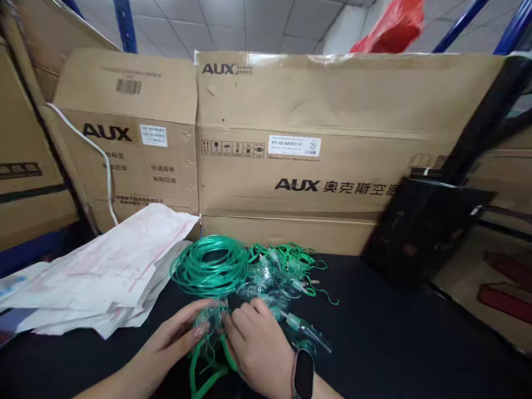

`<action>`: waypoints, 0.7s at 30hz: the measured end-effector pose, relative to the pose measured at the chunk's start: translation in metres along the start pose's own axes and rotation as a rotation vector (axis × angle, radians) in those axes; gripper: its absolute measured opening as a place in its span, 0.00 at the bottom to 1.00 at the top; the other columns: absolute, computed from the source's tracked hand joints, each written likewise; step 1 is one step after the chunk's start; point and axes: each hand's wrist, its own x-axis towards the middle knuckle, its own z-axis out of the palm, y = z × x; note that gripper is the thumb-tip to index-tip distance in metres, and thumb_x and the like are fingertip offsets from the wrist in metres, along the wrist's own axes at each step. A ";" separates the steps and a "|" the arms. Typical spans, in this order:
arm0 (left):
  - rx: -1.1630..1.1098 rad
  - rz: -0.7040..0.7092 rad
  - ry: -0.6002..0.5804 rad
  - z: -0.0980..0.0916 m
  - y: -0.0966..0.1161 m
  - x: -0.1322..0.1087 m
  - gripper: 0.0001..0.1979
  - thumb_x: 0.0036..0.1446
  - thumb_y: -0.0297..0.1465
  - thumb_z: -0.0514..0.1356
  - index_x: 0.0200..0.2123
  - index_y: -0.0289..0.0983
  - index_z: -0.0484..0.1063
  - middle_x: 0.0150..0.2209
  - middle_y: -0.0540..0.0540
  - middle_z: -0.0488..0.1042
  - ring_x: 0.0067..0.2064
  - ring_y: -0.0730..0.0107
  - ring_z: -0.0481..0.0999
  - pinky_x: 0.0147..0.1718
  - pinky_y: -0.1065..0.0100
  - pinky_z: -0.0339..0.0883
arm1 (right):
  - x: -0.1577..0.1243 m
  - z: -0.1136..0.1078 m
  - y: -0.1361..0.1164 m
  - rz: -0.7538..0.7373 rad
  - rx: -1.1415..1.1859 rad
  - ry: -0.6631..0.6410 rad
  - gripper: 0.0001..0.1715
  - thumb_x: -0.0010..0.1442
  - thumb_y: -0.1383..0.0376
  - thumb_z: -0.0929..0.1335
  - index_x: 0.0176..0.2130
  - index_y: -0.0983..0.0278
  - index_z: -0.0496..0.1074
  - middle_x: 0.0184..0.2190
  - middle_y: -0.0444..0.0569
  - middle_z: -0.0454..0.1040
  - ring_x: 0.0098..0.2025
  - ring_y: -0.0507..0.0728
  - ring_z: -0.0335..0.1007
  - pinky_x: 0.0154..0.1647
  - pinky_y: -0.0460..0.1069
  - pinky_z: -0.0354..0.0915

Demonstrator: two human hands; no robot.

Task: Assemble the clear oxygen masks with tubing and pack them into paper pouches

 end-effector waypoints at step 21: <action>-0.134 -0.066 0.177 -0.004 0.007 -0.004 0.18 0.48 0.43 0.58 0.43 0.45 0.71 0.49 0.49 0.72 0.54 0.58 0.63 0.53 0.60 0.56 | -0.001 0.002 0.011 0.170 0.003 0.058 0.13 0.58 0.75 0.57 0.28 0.67 0.66 0.22 0.46 0.62 0.25 0.52 0.53 0.30 0.51 0.47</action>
